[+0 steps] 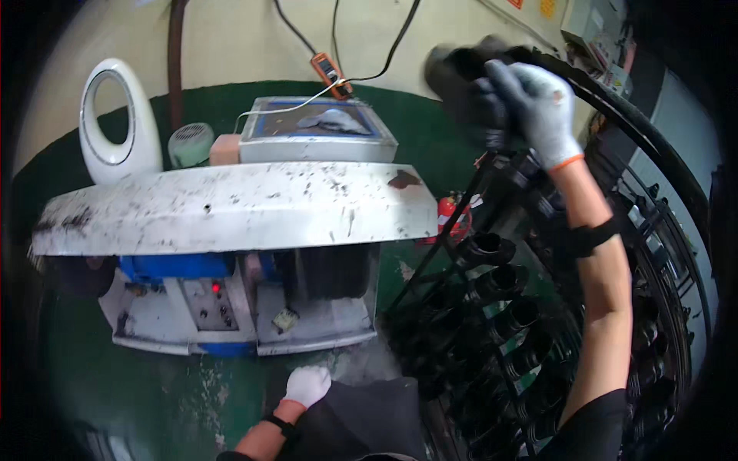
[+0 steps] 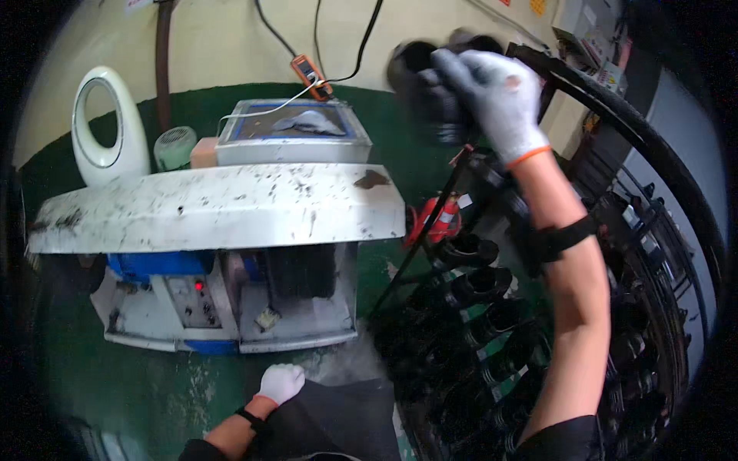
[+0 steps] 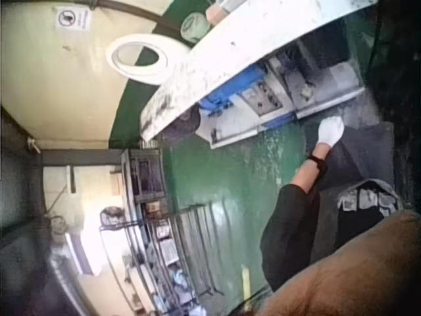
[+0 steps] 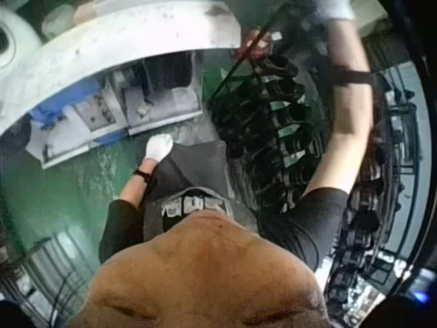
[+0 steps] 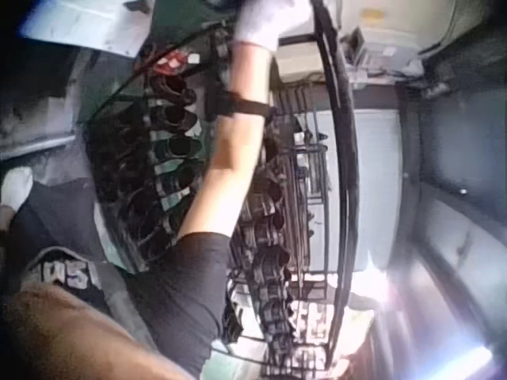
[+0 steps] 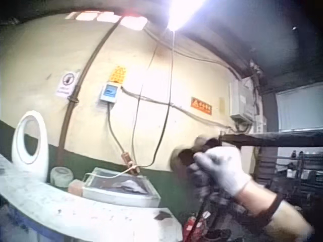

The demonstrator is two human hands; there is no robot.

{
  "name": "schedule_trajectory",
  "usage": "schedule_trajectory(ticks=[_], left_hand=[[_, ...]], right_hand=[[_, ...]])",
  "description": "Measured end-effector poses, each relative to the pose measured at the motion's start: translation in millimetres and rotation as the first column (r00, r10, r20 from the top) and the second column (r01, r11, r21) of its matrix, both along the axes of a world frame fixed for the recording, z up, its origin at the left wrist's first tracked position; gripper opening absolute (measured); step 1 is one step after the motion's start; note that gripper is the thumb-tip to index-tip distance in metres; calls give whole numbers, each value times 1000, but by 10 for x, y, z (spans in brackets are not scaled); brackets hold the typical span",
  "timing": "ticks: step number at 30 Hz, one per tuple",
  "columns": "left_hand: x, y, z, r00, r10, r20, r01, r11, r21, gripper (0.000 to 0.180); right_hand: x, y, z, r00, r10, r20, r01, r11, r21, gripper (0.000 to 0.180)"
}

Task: Polishing the soles and edges of black leather shoes using an industrial rotary machine.

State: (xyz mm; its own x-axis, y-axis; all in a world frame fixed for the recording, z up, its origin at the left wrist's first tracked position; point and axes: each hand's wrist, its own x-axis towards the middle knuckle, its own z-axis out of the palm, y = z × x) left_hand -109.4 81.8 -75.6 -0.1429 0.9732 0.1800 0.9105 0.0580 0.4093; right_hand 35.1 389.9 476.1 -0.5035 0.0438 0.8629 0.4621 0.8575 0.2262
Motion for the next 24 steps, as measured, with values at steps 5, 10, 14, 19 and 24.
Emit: schedule_trajectory(ticks=[5, 10, 14, 19, 24], left_hand=[[-33, -143, 28, 994, 108, -16, -108, 994, -32, 24], [-94, -352, 73, 983, 178, -38, -177, 984, 14, 24], [-134, -552, 82, 976, 219, -4, -219, 974, 65, 26], [-41, -576, 73, 983, 184, 5, -184, 982, 52, 29], [-140, -768, -98, 512, 128, 849, -295, 955, 34, 50]], right_hand=[[-959, -2, -1431, 993, 108, 58, -100, 987, -122, 38], [-1119, -276, -1487, 962, 97, 255, -98, 995, -9, 27], [-1268, -690, -1417, 914, 338, 225, -354, 935, 33, 29], [-912, -1480, -1720, 866, 355, 351, -292, 931, -220, 31], [-81, -2791, -2489, 850, 460, 256, -374, 870, -322, 25]])
